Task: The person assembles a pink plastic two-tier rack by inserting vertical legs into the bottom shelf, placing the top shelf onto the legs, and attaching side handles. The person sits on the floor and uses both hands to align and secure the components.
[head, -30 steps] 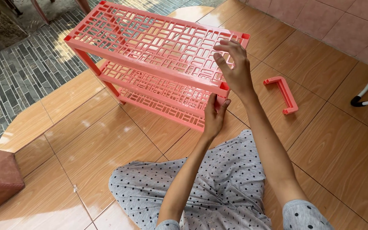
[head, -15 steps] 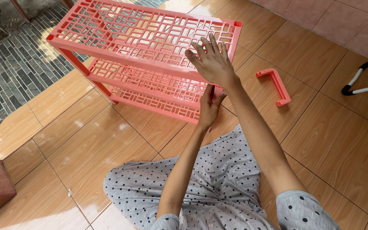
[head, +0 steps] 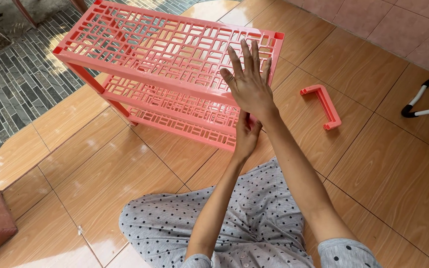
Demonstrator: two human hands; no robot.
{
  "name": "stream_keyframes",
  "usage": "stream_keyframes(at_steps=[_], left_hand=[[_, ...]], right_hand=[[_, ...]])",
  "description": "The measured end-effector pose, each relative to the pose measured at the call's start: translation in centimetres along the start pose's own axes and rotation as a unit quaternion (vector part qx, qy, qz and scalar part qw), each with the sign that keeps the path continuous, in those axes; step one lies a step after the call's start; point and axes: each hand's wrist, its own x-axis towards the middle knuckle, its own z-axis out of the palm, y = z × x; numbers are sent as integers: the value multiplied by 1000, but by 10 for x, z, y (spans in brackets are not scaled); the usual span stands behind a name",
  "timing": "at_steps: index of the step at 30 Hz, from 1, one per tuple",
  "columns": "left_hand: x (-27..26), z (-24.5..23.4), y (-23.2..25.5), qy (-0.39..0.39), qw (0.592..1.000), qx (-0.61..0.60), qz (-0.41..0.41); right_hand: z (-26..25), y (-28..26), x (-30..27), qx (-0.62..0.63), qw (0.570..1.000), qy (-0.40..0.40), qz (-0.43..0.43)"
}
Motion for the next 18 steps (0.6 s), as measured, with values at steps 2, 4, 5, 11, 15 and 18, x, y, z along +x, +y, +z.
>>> stream_keyframes(at_steps=[2, 4, 5, 11, 15, 18], left_hand=[[4, 4, 9, 6, 1000, -2, -9], [8, 10, 20, 81, 986, -147, -3], [13, 12, 26, 120, 969, -217, 1], [67, -2, 60, 336, 940, -23, -52], [74, -5, 76, 274, 956, -88, -65], [71, -7, 89, 257, 955, -115, -90]], right_hand=[[0, 1, 4, 5, 1000, 17, -3], [1, 5, 6, 59, 998, 33, 6], [1, 7, 7, 86, 995, 41, 8], [-16, 31, 9, 341, 938, 56, 24], [-21, 56, 20, 263, 964, 35, 11], [-18, 82, 40, 121, 987, 98, -33]])
